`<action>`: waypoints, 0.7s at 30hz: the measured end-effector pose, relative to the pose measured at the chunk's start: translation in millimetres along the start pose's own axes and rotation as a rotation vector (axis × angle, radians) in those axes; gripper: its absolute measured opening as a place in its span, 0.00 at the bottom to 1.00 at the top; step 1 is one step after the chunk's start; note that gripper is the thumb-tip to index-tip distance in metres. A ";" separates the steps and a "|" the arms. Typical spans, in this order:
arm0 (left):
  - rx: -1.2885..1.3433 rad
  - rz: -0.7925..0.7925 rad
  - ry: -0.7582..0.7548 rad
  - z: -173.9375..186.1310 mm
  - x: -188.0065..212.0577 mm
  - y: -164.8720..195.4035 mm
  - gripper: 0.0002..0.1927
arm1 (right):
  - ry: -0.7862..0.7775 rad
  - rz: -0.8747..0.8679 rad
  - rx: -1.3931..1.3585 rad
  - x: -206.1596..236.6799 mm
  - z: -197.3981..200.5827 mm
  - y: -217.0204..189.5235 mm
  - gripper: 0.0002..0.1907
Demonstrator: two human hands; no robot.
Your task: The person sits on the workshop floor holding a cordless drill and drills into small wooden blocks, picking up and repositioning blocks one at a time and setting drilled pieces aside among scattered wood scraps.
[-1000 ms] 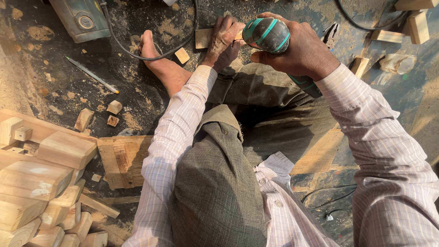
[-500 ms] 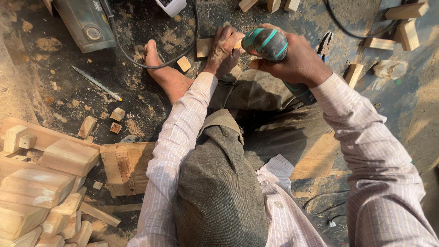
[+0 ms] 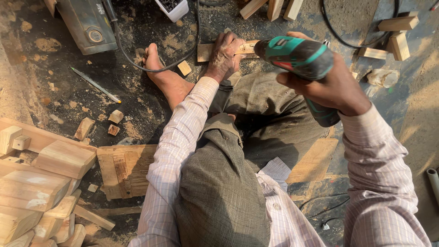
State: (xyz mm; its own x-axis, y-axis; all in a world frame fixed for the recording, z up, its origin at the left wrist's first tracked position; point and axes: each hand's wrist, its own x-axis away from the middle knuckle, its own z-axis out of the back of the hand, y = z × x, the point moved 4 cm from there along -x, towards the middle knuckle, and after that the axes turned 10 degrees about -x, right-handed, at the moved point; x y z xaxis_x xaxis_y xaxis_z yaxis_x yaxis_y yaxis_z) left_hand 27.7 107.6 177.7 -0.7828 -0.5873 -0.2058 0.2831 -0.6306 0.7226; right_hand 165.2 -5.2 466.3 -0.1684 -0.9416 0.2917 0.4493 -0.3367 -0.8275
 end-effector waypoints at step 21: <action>-0.260 -0.253 0.042 93.5 -163.1 90.3 0.25 | 0.479 -0.176 -1.605 162.9 -55.9 172.7 0.29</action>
State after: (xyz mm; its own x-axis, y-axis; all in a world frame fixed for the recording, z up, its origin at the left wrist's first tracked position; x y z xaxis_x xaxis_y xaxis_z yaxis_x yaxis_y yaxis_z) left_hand 129.1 193.9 338.3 -0.8243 -0.4129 -0.3874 0.2190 -0.8634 0.4544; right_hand 166.3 -216.2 344.1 -0.4839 -0.7077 0.5148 -0.8370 0.2025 -0.5084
